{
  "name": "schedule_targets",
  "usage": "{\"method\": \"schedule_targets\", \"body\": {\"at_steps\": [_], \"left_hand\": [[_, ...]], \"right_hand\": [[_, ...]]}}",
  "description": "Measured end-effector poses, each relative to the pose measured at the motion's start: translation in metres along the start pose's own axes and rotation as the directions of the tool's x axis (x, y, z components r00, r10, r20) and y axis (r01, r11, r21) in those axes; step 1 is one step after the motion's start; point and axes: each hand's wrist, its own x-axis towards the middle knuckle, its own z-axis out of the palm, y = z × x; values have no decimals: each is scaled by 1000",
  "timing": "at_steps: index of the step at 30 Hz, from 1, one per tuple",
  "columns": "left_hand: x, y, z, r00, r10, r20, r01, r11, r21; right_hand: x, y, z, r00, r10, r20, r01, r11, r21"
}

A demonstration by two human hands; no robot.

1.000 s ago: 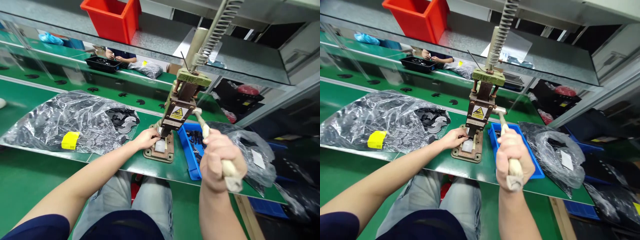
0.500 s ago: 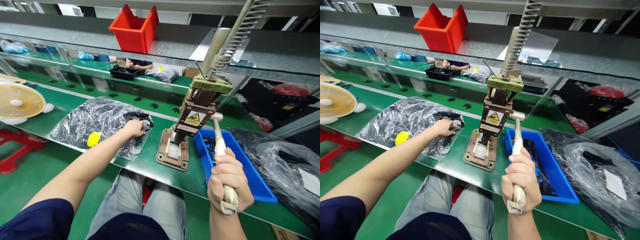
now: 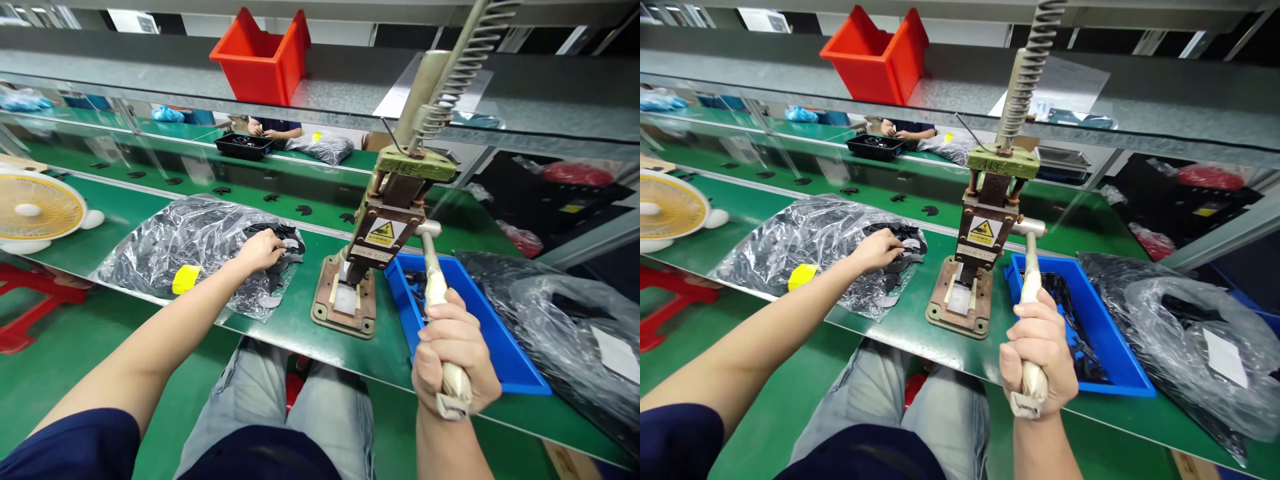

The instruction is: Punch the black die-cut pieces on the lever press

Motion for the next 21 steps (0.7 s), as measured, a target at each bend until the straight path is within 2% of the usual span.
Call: {"method": "schedule_targets", "body": {"at_steps": [2, 5, 8, 11, 13, 15, 17, 21], "left_hand": [[-9, 9, -6, 998, -29, -53, 21, 989, -147], [-24, 32, -5, 1000, 7, 12, -1, 887, -461], [-32, 58, 12, 994, 52, 101, 36, 696, -717], [-29, 83, 33, 987, 30, 157, 124, 473, -872], [-23, 97, 43, 979, 30, 201, 179, 344, -922], [-15, 110, 49, 962, 41, 271, 250, 272, -929], [-8, 120, 52, 933, 62, 355, 329, 255, -909], [4, 134, 57, 892, 44, 450, 418, 299, -858]], "right_hand": [[-1, 0, 1, 1000, -2, -9, 2, 1000, -2], [-1, 0, 1, 1000, 7, -12, -7, 1000, -7], [-2, 0, 2, 1000, 9, -19, -10, 1000, -22], [-2, -2, 1, 1000, -5, -13, 4, 998, -62], [-2, -3, 0, 1000, -9, -7, 8, 996, -92], [-3, -4, -1, 1000, -7, -3, 7, 995, -100], [-4, -4, -1, 1000, -2, -4, 2, 996, -92], [-7, -2, -2, 1000, 17, -8, -18, 996, -85]]}}
